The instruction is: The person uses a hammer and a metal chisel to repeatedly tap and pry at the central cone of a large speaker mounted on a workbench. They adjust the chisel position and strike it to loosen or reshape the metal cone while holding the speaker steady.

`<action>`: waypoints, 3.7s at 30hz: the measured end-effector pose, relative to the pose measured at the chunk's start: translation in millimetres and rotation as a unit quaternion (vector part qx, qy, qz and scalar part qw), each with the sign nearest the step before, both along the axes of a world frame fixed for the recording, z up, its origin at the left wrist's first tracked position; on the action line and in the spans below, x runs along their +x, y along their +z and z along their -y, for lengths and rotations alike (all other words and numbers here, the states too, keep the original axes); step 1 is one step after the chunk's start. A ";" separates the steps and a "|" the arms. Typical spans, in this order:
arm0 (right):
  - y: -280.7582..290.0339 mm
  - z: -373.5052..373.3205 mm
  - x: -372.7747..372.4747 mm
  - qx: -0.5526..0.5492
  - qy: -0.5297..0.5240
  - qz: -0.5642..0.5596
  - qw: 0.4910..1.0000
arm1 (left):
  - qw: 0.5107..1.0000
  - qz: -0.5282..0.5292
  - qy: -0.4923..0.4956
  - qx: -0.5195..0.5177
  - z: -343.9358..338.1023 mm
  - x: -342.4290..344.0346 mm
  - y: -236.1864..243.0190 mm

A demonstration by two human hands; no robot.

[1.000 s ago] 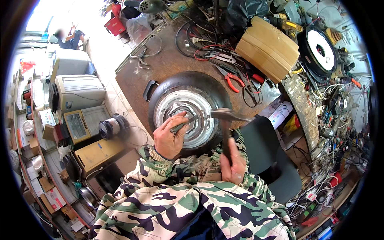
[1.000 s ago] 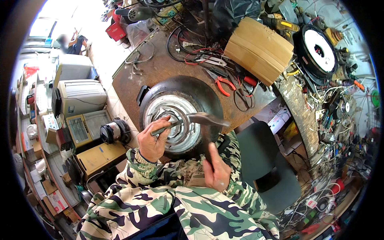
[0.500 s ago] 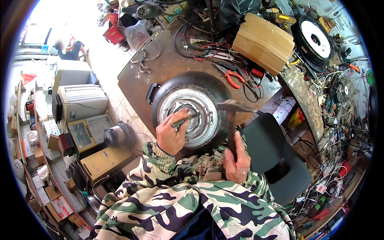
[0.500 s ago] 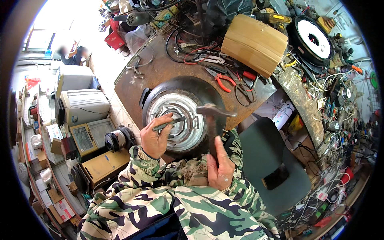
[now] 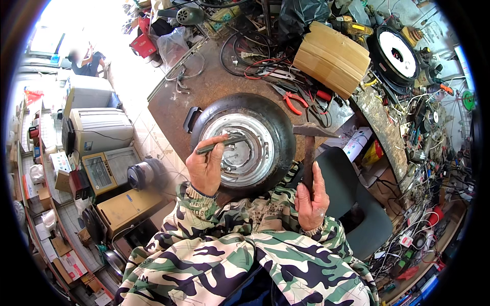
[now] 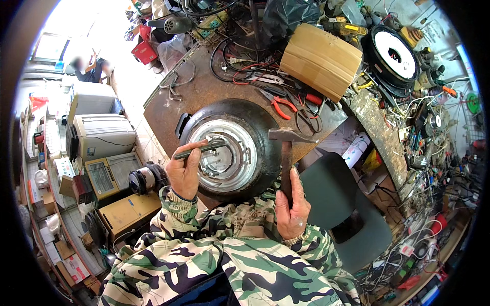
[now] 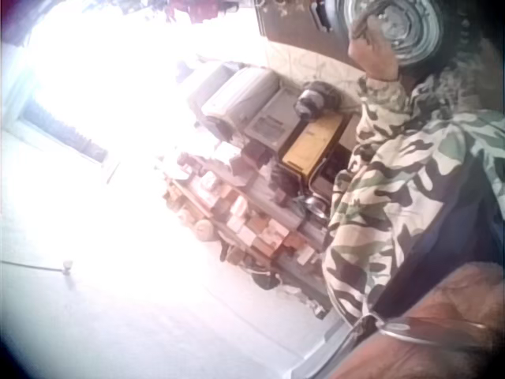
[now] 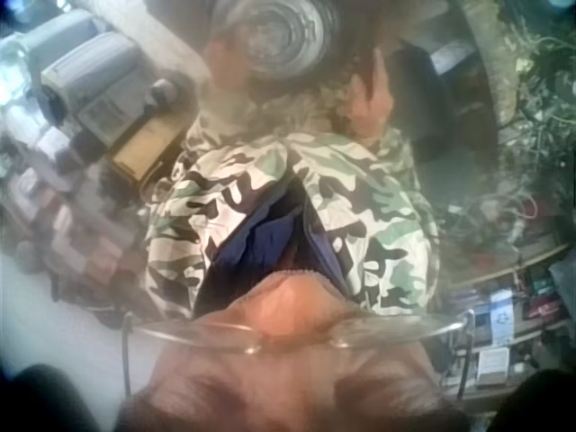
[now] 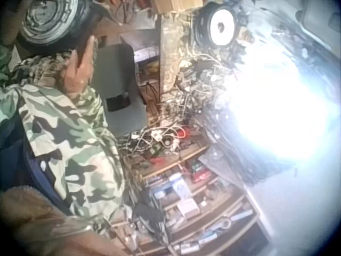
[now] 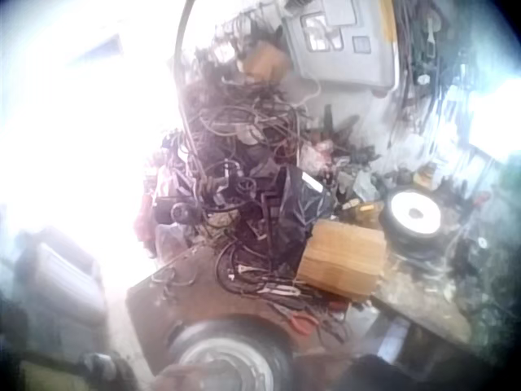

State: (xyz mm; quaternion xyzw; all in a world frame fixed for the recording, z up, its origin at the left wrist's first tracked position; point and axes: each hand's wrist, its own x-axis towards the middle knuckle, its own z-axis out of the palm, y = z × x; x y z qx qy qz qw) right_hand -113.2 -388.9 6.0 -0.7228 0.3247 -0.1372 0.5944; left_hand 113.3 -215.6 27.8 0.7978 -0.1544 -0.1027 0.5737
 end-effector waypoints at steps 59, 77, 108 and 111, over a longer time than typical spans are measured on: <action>39.3 112.8 109.3 0.359 0.171 -0.116 0.910 | 0.970 0.140 0.068 0.185 46.5 -25.7 9.2; 37.0 127.0 124.0 0.264 0.234 -0.118 0.928 | 0.970 0.137 0.088 0.180 50.4 -25.6 9.3; 29.9 143.7 157.4 0.185 0.450 -0.118 0.865 | 0.962 0.125 0.138 0.198 53.4 -26.6 8.9; 34.3 144.1 153.1 0.264 0.385 -0.166 0.868 | 0.965 0.112 0.126 0.199 48.9 -24.5 10.1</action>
